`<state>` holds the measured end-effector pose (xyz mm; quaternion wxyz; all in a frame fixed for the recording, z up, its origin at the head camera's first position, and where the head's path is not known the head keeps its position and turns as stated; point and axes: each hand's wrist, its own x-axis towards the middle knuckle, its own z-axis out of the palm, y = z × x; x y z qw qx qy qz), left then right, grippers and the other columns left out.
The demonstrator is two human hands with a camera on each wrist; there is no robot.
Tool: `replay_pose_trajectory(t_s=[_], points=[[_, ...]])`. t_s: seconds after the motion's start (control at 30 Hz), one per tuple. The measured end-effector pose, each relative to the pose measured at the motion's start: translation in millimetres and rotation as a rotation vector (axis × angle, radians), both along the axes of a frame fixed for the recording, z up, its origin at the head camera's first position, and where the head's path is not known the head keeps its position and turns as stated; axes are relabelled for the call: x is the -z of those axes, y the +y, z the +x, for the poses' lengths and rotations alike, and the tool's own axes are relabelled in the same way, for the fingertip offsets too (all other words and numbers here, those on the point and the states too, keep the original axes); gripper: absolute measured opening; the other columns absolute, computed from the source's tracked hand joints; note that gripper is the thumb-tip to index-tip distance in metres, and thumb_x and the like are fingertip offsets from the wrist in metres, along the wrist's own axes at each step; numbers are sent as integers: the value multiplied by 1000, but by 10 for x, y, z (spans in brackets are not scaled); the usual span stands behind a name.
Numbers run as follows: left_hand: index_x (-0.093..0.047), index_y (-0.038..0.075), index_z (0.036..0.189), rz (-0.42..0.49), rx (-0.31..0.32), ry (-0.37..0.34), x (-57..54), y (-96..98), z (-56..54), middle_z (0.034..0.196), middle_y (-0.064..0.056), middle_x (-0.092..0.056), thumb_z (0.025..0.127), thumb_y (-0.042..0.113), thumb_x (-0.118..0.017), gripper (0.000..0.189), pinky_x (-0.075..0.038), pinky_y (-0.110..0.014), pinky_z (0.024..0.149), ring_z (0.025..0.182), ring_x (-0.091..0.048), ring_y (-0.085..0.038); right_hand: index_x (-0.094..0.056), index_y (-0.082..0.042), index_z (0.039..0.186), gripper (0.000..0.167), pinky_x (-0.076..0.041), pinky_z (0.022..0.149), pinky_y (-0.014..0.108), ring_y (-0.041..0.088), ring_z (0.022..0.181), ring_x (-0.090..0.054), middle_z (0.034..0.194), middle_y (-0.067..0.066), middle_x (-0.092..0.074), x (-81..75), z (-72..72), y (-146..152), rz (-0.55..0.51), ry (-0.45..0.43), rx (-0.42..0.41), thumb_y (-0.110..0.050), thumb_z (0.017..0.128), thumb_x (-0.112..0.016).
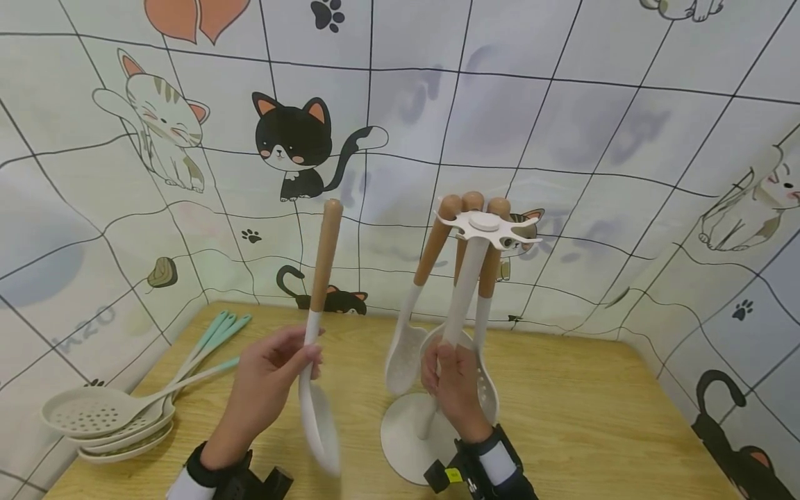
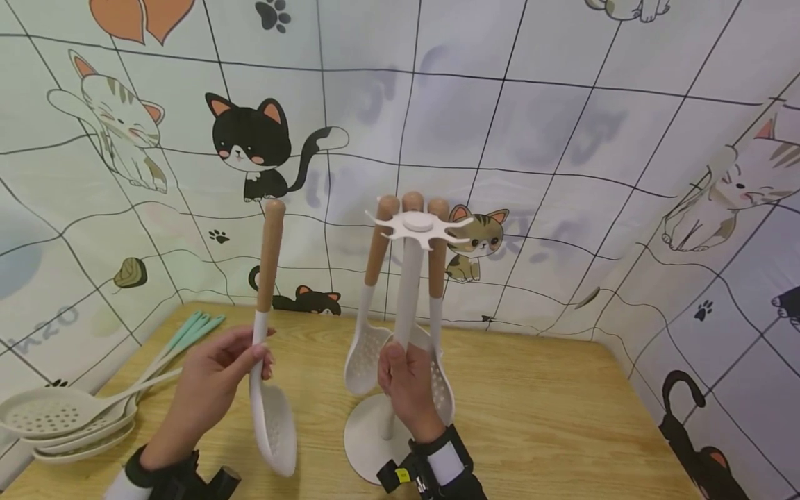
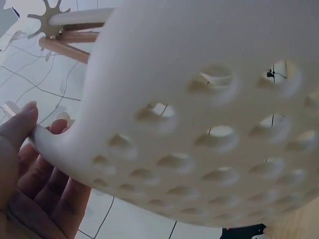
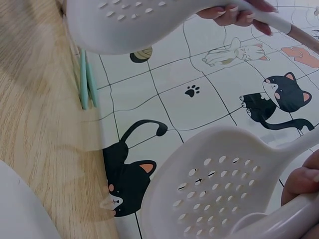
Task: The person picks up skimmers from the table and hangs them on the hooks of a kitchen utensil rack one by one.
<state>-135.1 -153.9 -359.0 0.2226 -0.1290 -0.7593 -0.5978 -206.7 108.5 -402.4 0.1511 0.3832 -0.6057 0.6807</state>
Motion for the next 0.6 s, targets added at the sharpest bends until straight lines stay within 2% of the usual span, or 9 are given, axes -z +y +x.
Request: replay_pose_trajectory(t_s=[0.13,0.27,0.37,0.47,0.6], points=[[-71,-4,110,21,0,48,-27,99,32,75,8,-69,93,-2,-68,17,-56,-27,58,61,-64,-6,-39,-2,71,56,-30,34,24,20,41,-31,51,10,-33,-2,2,0,-5,-6,0,-43,109,-35],[-73,-1,108,30,-17,93,-43,214,62,75,11,-68,91,-3,-69,17,-54,-26,56,61,-63,-6,-38,-2,71,56,-29,34,24,20,41,-30,52,10,-33,0,2,-3,-19,-3,-11,-43,109,-35],[-73,0,106,44,-8,176,-44,302,70,75,8,-68,88,-7,-70,19,-53,-25,55,61,-62,-5,-38,-2,71,57,-29,34,25,20,41,-30,51,10,-32,3,1,-8,-24,0,-15,-43,109,-35],[-73,-2,105,53,39,264,-40,379,65,75,1,-68,86,-11,-70,22,-52,-25,53,62,-62,-6,-38,-2,70,57,-29,34,25,20,41,-30,51,10,-32,3,6,-13,-22,-3,-7,-43,110,-35],[-73,-1,106,36,70,312,-34,457,57,73,-6,-67,86,-11,-70,22,-52,-24,53,61,-61,-6,-38,-2,70,57,-29,34,25,20,41,-31,51,10,-33,0,11,-17,-18,-2,7,-43,110,-34]])
